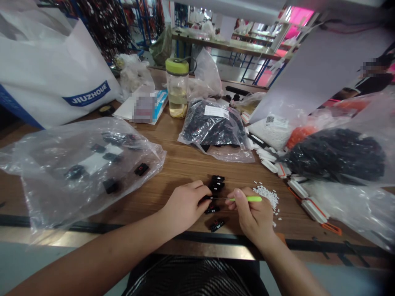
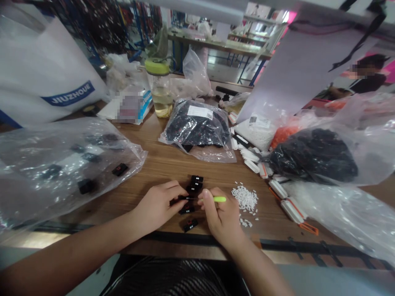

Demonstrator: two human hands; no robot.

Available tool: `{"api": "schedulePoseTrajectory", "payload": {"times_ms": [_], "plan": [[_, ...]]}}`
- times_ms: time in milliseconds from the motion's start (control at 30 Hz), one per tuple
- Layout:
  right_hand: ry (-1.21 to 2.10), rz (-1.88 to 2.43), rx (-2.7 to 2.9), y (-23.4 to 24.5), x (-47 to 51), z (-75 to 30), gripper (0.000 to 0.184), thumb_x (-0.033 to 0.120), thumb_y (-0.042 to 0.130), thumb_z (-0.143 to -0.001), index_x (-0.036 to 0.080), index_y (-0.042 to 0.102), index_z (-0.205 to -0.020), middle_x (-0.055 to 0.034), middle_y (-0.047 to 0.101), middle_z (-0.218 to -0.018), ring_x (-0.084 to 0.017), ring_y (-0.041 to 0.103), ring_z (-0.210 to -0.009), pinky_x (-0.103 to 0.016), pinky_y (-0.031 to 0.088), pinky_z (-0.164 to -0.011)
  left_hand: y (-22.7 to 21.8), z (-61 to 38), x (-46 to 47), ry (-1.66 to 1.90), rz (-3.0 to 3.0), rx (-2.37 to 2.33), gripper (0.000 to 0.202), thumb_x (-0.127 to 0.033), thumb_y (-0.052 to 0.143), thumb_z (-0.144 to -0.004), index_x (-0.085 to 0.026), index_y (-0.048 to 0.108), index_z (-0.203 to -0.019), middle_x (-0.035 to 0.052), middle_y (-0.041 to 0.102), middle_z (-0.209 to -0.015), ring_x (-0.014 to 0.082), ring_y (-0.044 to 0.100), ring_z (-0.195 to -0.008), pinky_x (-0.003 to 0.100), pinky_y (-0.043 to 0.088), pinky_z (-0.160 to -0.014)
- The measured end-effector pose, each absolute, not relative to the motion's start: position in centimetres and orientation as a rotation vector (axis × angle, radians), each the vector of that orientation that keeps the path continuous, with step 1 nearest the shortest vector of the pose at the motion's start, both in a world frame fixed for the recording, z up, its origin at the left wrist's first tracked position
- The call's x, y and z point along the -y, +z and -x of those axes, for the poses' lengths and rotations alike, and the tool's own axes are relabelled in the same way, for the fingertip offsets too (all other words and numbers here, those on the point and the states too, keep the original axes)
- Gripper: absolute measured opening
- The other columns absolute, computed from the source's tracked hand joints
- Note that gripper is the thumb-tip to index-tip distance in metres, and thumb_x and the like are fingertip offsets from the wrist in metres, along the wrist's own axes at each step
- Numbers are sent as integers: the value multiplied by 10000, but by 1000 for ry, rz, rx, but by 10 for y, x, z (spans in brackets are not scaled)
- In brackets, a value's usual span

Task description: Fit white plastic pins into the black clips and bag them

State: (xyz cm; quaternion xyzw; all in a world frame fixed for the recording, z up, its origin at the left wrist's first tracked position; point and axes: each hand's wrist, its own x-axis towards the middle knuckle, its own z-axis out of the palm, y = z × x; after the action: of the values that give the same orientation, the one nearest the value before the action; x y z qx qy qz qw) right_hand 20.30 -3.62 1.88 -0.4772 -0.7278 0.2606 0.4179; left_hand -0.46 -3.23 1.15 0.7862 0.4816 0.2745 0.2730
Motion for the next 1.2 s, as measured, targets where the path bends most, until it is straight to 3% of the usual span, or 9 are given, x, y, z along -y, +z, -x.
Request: {"api": "schedulePoseTrajectory", "payload": {"times_ms": [933, 1200], "plan": [[692, 1285, 1995, 22, 34, -200, 273, 305, 496, -994, 194, 665, -810, -12, 686, -699, -128, 658, -590, -238, 513, -577, 12, 5, 33, 721, -2111, -1293, 110, -132, 682, -854, -183, 684, -951, 8, 636, -885, 162, 627, -768, 291, 491, -692], [562, 1341, 1571, 24, 30, -207, 400, 360, 487, -996, 174, 670, -693, -16, 660, -606, -107, 602, -478, -218, 472, -469, 15, 5, 37, 716, -2142, -1274, 55, -203, 674, -869, -186, 690, -919, 11, 638, -845, 165, 611, -741, 308, 492, -692]]}}
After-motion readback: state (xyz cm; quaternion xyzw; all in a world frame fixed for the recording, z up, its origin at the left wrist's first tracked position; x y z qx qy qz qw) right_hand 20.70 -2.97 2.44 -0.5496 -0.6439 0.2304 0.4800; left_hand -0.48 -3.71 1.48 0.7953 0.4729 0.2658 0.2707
